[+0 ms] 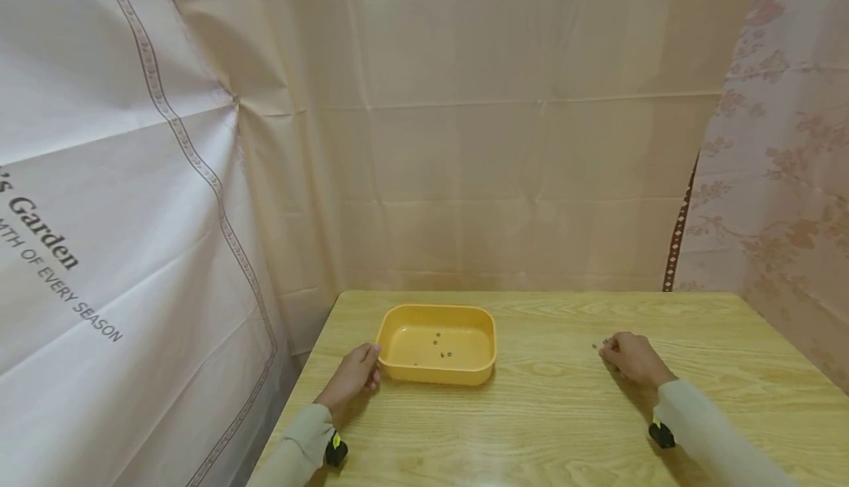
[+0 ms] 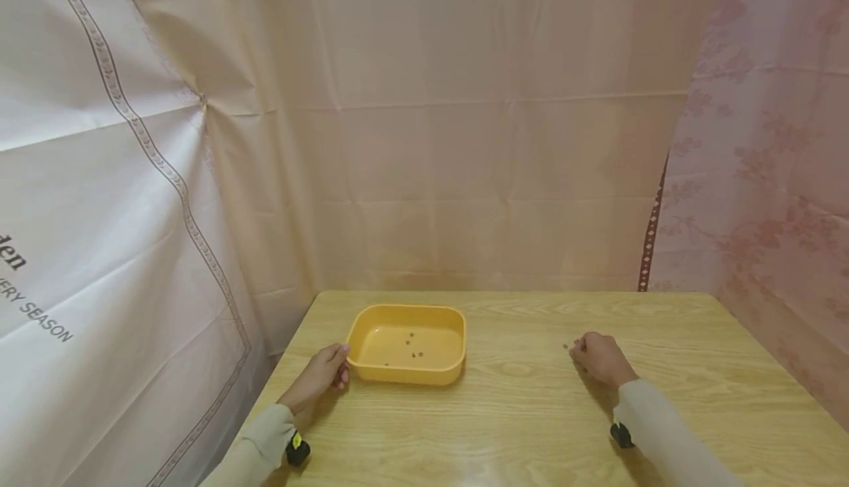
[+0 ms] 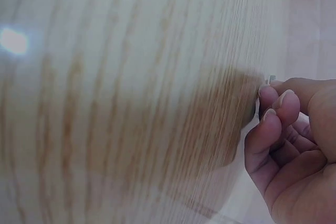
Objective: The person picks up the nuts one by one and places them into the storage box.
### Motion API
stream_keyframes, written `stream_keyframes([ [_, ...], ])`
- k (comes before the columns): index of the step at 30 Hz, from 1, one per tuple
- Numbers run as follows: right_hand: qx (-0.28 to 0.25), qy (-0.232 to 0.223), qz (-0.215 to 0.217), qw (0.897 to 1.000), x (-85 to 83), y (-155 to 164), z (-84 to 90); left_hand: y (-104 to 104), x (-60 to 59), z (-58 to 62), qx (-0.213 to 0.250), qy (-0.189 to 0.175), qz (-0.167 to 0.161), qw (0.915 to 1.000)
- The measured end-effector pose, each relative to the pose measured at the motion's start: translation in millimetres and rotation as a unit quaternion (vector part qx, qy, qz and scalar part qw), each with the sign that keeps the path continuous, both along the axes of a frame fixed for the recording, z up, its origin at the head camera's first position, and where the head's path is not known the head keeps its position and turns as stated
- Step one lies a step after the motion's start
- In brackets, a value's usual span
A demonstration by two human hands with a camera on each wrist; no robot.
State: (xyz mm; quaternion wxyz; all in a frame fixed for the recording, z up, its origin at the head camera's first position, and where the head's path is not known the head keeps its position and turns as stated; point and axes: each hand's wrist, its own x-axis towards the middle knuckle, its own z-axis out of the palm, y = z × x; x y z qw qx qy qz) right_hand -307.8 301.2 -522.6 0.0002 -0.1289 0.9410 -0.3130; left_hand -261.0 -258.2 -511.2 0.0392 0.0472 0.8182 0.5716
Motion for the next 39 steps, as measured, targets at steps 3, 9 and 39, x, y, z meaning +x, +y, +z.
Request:
stream_keyframes([
  [3, 0.003, 0.005, -0.005, 1.000, 0.7, -0.5, 0.2, 0.3, -0.1, -0.4, 0.001, -0.002, 0.001, 1.0000],
  [9, 0.002, 0.013, -0.007, 1.000, 3.0, -4.3, 3.3, 0.7, -0.4, 0.8, -0.005, 0.002, 0.002, 1.0000],
  [39, -0.030, 0.015, 0.000, 0.999, 7.9, -40.4, 10.8, 1.0, 0.8, 1.4, -0.004, 0.003, 0.002, 1.0000],
])
